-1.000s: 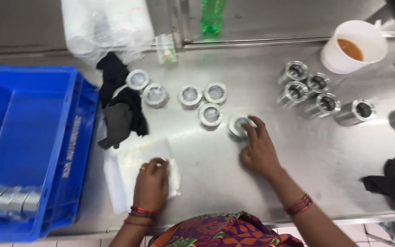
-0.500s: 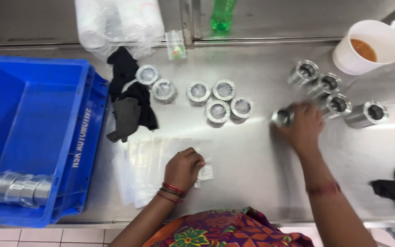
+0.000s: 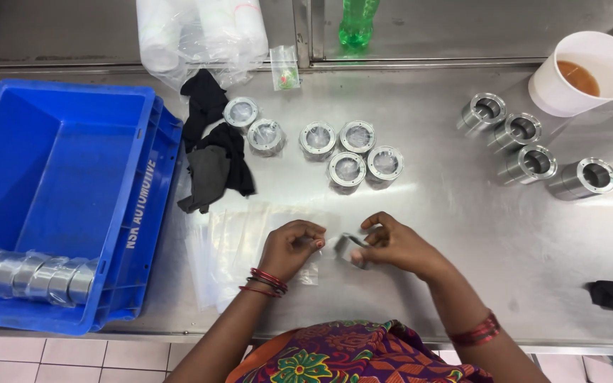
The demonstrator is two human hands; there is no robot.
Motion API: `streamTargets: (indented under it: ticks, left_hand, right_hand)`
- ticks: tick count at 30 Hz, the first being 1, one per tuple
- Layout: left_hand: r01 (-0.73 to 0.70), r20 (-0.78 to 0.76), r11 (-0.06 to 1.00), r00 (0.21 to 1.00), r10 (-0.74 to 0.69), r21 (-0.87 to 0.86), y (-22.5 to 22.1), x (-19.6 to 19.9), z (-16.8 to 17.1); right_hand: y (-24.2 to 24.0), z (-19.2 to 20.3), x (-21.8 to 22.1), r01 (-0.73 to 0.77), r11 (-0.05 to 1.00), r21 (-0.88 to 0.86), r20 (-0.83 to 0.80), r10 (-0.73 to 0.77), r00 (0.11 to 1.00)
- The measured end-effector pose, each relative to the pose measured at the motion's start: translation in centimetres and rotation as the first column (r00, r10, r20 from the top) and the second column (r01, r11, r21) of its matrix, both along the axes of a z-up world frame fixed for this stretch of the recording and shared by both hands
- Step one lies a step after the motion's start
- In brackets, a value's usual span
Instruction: Inspecting, wiping, and packing small cylindrical metal bearings into a bin.
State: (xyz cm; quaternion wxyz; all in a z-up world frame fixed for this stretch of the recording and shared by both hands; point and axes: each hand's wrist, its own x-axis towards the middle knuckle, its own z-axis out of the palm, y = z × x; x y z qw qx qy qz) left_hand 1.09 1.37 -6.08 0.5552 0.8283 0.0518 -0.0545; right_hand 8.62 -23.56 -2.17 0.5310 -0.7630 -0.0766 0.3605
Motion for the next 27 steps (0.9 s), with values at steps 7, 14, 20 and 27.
streamTargets:
  ticks: [7,14,20,27]
  left_hand:
    - [0.212,0.376,0.963,0.916,-0.137,-0.165,-0.7,-0.3,6.5]
    - [0.129,0.419,0.981,0.906,-0.057,-0.145,-0.7,-0.6,8.4]
    - [0.082,-0.064,0.994,0.994,-0.087,-0.074,-0.6,-0.1,4.3]
    - [0.111,0.110,0.929,0.981,-0.159,0.352,-1.7,2.5,1.8]
  right_hand:
    - [-0.2,-6.0,0.5,-0.039,0.962,0.269,-0.051,0.055,0.997]
    - [5.2,-4.4,-2.6,-0.203,0.969,0.142,0.558,0.091,0.825]
    - [4.8,-5.6,-3.1,0.081,0.996,0.023,0.634,-0.077,0.770]
    - [2.0,-3.7,-1.3,-0.182,0.977,0.114,0.539,0.093,0.837]
